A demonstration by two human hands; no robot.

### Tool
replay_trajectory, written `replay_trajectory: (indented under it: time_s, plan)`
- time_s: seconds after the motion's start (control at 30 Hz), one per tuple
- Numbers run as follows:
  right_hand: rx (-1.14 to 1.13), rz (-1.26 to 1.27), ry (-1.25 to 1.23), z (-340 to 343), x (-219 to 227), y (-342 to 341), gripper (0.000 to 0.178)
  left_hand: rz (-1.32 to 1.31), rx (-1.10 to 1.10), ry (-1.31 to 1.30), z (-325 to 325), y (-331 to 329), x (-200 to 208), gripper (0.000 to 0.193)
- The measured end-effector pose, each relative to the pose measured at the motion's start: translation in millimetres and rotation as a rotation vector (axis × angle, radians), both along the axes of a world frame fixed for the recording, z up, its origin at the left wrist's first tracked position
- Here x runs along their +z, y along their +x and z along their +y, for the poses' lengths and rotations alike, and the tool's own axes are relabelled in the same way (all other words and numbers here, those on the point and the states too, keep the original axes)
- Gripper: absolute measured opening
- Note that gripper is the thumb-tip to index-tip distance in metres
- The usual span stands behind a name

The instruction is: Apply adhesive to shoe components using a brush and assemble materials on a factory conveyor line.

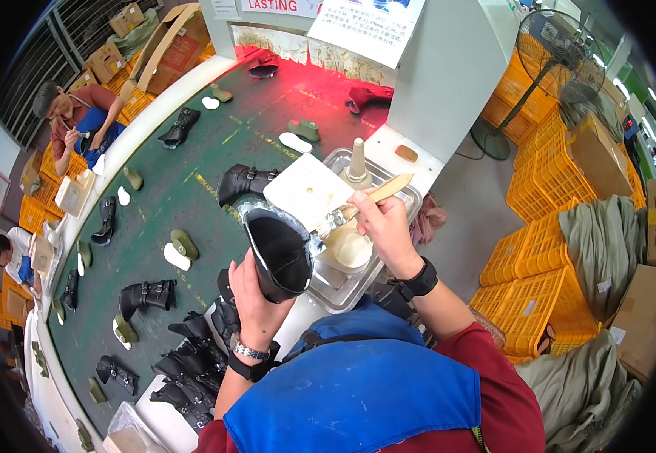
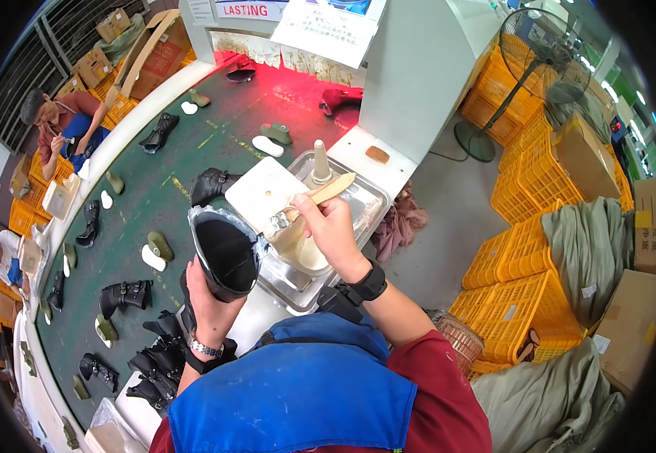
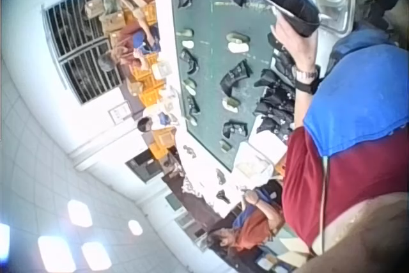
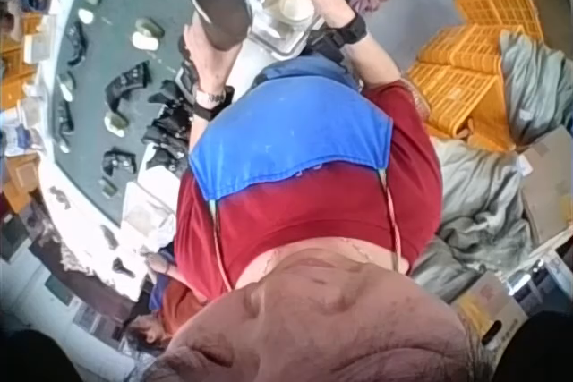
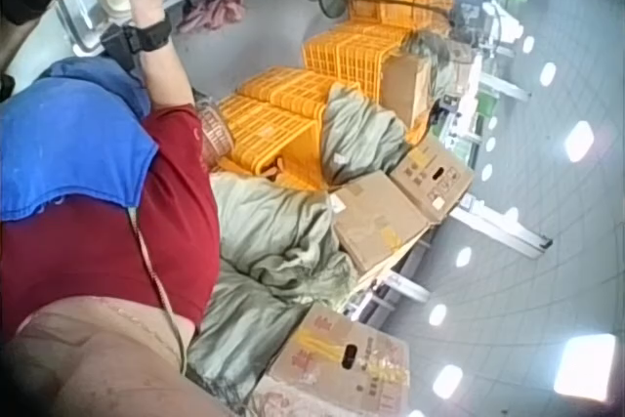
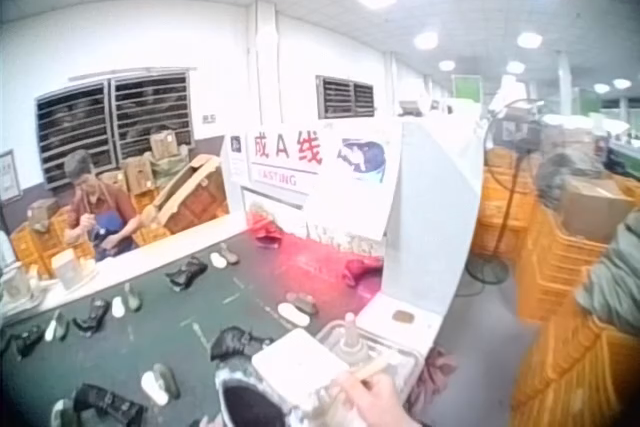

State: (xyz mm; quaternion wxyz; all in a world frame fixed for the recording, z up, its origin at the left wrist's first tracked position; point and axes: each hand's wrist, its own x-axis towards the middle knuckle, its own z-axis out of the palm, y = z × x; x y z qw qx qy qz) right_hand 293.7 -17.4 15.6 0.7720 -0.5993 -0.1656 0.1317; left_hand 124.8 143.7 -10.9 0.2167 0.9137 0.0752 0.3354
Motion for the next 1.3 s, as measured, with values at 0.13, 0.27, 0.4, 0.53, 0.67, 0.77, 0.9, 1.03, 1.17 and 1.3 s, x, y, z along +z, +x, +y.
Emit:
replay_trajectory:
  time_s: [0.13,0.27,0.4,0.53,0.67,0.77,0.9,1.03,1.17,1.3]
  plan:
    - [0.151,0.117,0.099,6,1,-3,0.023,-0.026,-0.017,0.003,0,-2,0,0.096]
    - [0.18,0.188,0.072,8,-10,-1,0.023,-0.039,-0.03,-0.048,-1,-5,2,0.094]
    - [0.148,0.173,0.044,7,-12,0,0.023,-0.042,-0.031,-0.107,0,-6,0,0.091]
    - [0.11,0.189,0.086,2,-6,1,0.024,-0.043,-0.032,-0.132,1,-6,1,0.089]
    - [0.221,0.239,0.162,2,7,-11,0.025,-0.04,-0.029,-0.111,3,-10,-2,0.089]
    - [0.22,0.171,0.029,6,-3,-11,0.023,-0.043,-0.043,-0.165,2,-11,-3,0.09]
    - [0.115,0.159,-0.023,1,-10,-3,0.022,-0.043,-0.05,-0.157,3,-11,-2,0.089]
    - [0.162,0.146,0.1,-3,1,-7,0.021,-0.049,-0.054,-0.169,3,-13,-3,0.087]
    - [0.215,-0.116,0.048,-9,16,-19,0.019,-0.032,-0.06,-0.175,3,-15,-2,0.087]
    - [0.404,-0.31,-0.08,-14,12,-19,0.016,-0.033,-0.041,-0.145,5,-17,1,0.086]
